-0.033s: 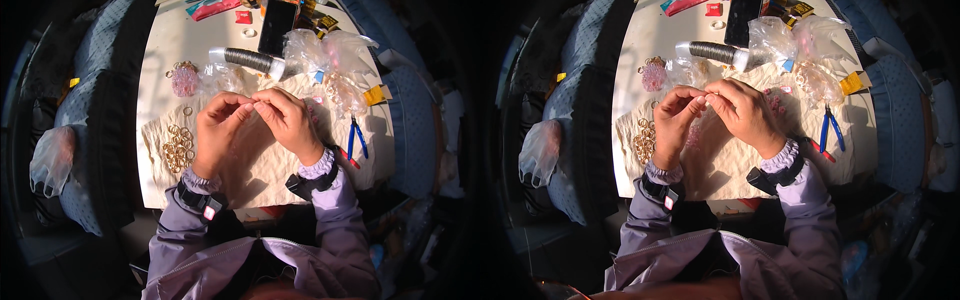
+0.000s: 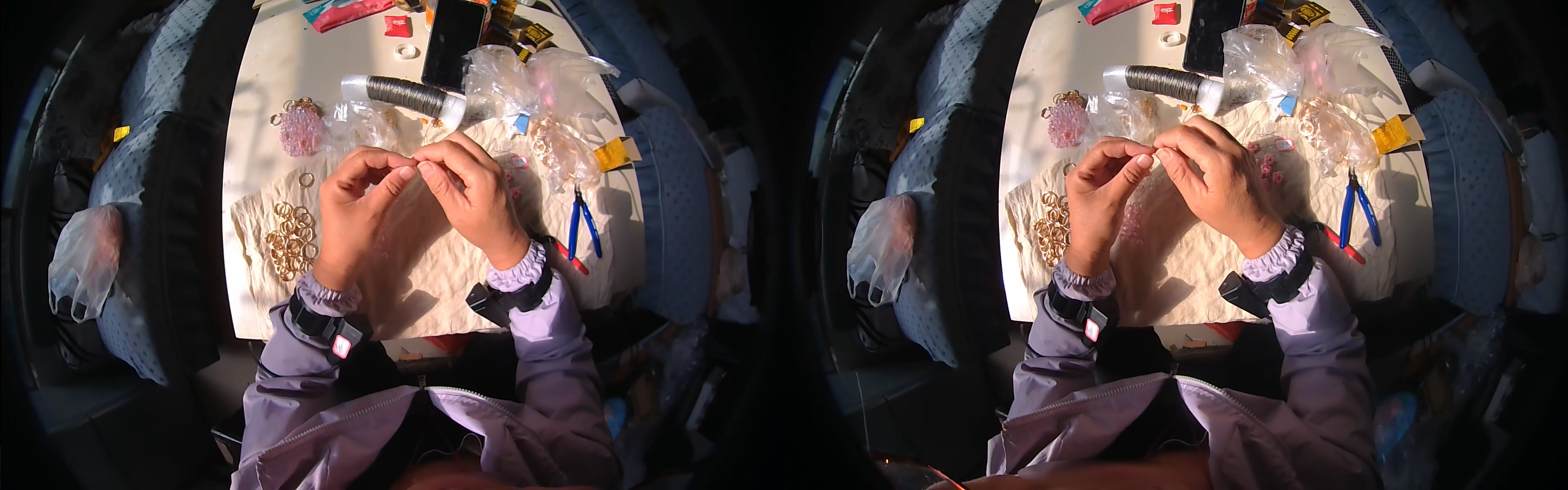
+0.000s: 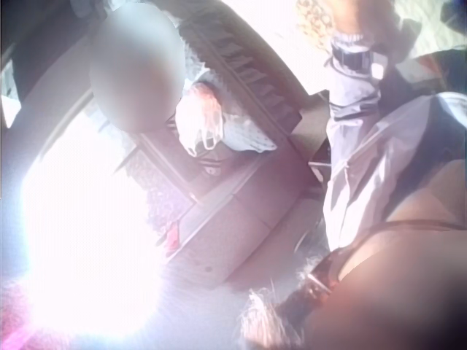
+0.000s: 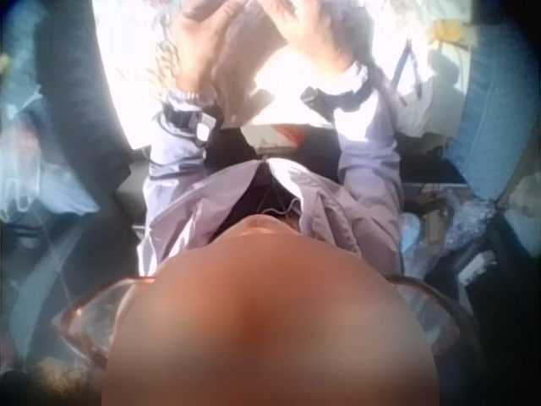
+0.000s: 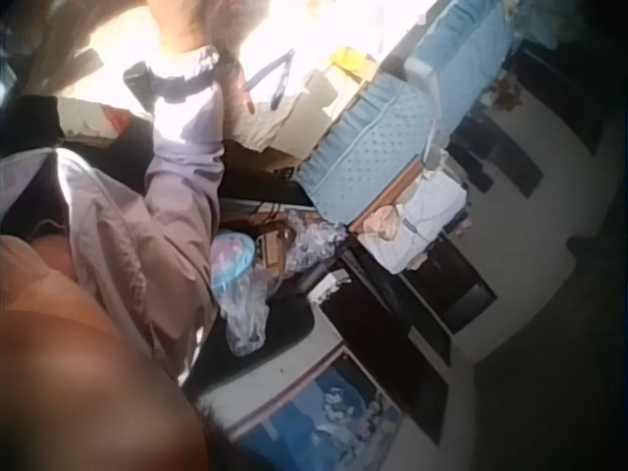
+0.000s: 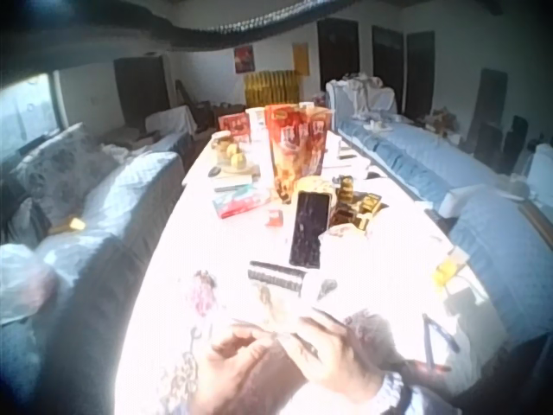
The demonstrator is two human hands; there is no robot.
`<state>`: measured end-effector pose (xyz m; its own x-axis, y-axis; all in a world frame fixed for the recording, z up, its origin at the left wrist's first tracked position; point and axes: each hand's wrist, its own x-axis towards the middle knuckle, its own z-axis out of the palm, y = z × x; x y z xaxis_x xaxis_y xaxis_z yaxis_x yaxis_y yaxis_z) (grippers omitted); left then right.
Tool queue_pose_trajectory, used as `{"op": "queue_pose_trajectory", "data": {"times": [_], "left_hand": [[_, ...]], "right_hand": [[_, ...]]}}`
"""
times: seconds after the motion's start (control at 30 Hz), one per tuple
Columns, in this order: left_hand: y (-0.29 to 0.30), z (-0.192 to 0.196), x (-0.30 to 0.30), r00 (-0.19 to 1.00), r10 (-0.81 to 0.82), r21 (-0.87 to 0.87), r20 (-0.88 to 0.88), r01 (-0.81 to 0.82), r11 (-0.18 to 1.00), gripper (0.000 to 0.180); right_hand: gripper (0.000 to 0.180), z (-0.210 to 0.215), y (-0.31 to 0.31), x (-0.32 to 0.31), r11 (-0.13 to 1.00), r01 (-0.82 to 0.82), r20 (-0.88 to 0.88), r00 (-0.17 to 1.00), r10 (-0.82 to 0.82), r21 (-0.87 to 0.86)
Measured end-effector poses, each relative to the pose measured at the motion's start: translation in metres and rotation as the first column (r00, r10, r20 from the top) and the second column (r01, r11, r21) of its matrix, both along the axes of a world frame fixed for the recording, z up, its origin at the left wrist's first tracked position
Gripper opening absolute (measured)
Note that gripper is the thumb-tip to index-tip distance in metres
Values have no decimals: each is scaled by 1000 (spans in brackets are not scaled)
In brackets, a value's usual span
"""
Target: The person assembles a beaded keychain by threading pink beads onto a wire and using pliers to close a jump ring. They repeatedly pick beads from the table, thread them, and adjust the wire, then use pliers to secure the ring.
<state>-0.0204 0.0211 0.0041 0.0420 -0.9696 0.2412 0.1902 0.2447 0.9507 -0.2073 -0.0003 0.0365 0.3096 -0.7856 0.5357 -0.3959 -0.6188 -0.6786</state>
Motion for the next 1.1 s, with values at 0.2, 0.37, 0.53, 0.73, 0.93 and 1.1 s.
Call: {"op": "queue_pose_trajectory", "data": {"times": [0.2, 0.37, 0.53, 0.73, 0.93, 1.1], "left_hand": [[-2, 3, 2, 988, 124, 9, 94, -126, 992, 8], [-2, 2, 5, 988, 34, -14, 149, -32, 999, 12], [-6, 10, 5, 999, 46, 102, 25, -49, 994, 18], [6, 24, 53, 867, -56, 140, 495, -17, 990, 15], [-7, 4, 76, 856, 170, 84, 489, -240, 967, 33], [-13, -15, 81, 980, 130, 149, 149, -152, 977, 33]], "right_hand": [[16, -2, -7, -2, 991, 40, 37, 999, -35, -128], [12, -12, -3, 4, 984, -28, 205, 979, -8, 174], [10, -10, -4, -1, 997, 16, 0, 1000, -16, 82], [10, -16, 5, -5, 993, 24, -283, 959, 10, 116], [10, -25, 2, -3, 995, -33, -302, 952, 60, 92], [10, -22, 0, -7, 997, -61, -221, 973, 71, 52]]}}
